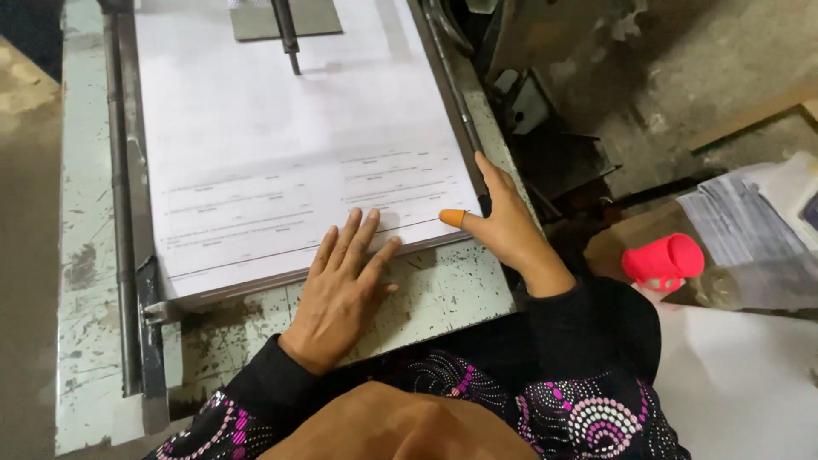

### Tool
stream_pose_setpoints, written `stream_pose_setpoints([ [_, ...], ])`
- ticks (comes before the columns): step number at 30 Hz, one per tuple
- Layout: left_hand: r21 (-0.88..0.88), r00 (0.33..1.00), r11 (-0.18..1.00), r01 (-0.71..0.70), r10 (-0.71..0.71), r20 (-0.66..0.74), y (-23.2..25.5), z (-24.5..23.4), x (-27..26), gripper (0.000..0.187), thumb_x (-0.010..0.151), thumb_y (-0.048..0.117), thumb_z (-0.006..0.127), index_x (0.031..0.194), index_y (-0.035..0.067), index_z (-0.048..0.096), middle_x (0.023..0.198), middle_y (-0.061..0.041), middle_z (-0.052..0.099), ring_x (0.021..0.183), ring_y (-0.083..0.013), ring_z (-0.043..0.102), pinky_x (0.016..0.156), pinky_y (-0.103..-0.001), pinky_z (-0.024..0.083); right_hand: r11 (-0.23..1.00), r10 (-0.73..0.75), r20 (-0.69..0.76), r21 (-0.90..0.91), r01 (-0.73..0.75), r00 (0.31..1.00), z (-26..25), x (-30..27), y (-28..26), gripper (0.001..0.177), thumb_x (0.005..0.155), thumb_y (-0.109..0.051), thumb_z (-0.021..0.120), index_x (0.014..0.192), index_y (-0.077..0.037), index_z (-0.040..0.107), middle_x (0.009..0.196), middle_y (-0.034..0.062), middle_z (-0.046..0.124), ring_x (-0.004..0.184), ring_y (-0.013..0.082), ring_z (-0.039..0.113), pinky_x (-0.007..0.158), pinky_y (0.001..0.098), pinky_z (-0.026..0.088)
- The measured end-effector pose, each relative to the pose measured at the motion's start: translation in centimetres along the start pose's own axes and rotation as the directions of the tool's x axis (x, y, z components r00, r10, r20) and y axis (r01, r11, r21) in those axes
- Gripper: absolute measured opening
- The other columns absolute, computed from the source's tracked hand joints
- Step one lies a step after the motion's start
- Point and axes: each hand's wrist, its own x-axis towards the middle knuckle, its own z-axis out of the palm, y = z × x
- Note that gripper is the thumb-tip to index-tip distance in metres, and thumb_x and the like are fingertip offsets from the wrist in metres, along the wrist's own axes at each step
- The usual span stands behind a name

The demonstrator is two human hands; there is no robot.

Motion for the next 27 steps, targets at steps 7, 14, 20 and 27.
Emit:
stream_pose_setpoints([
  [7,-0.009,0.999,1.0,0.017,-0.017,0.043,-0.4,0.4,-0.3,0.057,0.093,0.039,0.055,0.144,0.016,0.043,0.15,-0.019,0.036,0.143,-0.0359,0.029,0.114,-0.048,0.021,0.999,0.001,-0.03,-0.044,-0.002,1.0,0.4,0.2,0.1,0.099,0.074,-0.03,0.08,0.152,-0.006,0.025,0.149,0.0268,0.029,0.14,0.0428,0.029,0.111,0.0549,0.028],
  [14,-0.034,1.0,0.999,0.002,-0.001,0.028,-0.2,-0.1,0.1,0.054,0.092,0.041,0.052,0.144,0.026,0.045,0.147,-0.021,0.039,0.141,-0.0388,0.032,0.113,-0.05,0.024,0.998,-0.015,-0.068,-0.059,0.011,0.998,0.6,0.1,0.2,0.098,0.074,-0.03,0.082,0.151,-0.004,0.027,0.147,0.0286,0.031,0.137,0.0447,0.033,0.11,0.0539,0.032],
  [20,0.016,1.0,1.0,0.002,-0.002,0.031,-0.3,0.6,-0.1,0.052,0.093,0.044,0.05,0.139,0.018,0.05,0.147,-0.019,0.041,0.142,-0.0363,0.034,0.114,-0.047,0.025,0.997,-0.058,-0.085,-0.049,0.054,0.995,0.4,-0.2,0.4,0.095,0.077,-0.028,0.081,0.15,-0.001,0.027,0.146,0.0315,0.031,0.136,0.047,0.034,0.109,0.0556,0.033],
  [27,0.038,0.999,0.999,-0.001,-0.001,0.037,-0.4,0.5,-0.1,0.051,0.094,0.042,0.05,0.136,0.014,0.051,0.149,-0.018,0.041,0.142,-0.035,0.033,0.114,-0.047,0.025,0.997,-0.047,-0.046,-0.059,0.044,0.998,0.3,-0.3,0.3,0.094,0.08,-0.03,0.078,0.151,-0.003,0.024,0.147,0.0298,0.03,0.138,0.0455,0.032,0.109,0.056,0.031],
])
